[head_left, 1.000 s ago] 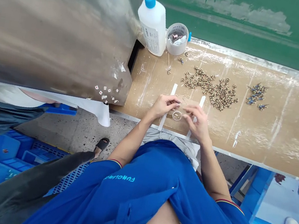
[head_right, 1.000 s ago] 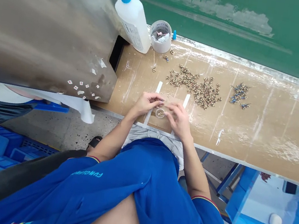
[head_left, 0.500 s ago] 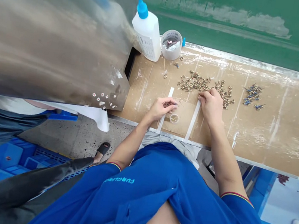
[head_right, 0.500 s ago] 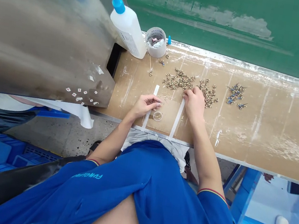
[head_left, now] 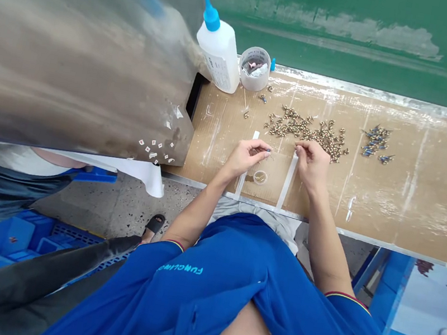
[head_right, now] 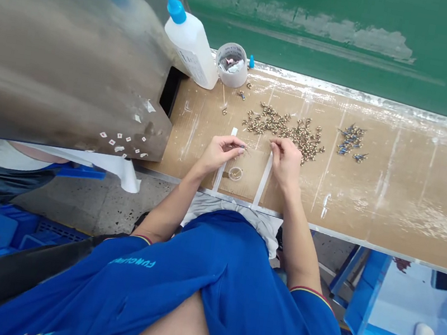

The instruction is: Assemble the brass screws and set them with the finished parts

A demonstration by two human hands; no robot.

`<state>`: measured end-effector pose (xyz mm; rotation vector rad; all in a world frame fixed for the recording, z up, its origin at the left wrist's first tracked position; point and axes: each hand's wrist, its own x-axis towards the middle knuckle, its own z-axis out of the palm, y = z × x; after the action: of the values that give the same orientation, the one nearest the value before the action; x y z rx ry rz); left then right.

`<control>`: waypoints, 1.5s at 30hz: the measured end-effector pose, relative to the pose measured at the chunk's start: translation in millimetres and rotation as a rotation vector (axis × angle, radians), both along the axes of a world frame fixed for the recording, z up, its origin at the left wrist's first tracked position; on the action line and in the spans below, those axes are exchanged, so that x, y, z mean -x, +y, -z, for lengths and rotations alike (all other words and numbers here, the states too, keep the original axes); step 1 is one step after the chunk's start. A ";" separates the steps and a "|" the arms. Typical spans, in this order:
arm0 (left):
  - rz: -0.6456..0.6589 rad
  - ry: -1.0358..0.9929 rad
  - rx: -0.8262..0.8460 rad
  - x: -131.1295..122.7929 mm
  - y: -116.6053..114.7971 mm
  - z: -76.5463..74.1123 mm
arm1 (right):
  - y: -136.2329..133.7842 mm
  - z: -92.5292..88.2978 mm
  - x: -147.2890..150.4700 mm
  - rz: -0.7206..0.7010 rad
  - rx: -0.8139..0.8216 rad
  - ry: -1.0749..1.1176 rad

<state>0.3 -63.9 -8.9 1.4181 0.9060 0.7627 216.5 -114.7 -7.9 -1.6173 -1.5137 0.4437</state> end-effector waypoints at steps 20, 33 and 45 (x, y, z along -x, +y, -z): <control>0.020 0.205 -0.364 -9.7 -10.3 -24.0 | -14.4 -14.8 34.6 -0.040 0.175 0.641; 0.053 0.184 -0.407 -6.8 -12.7 -26.4 | -20.6 -19.7 45.4 -0.039 0.158 0.680; 0.109 0.187 -0.581 -0.6 -11.9 -36.7 | -23.6 -36.0 43.5 -0.145 0.203 0.649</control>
<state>1.0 -75.8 27.8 2.0594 0.7682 0.8598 173.0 -138.4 28.1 -1.3235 -1.1091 1.1121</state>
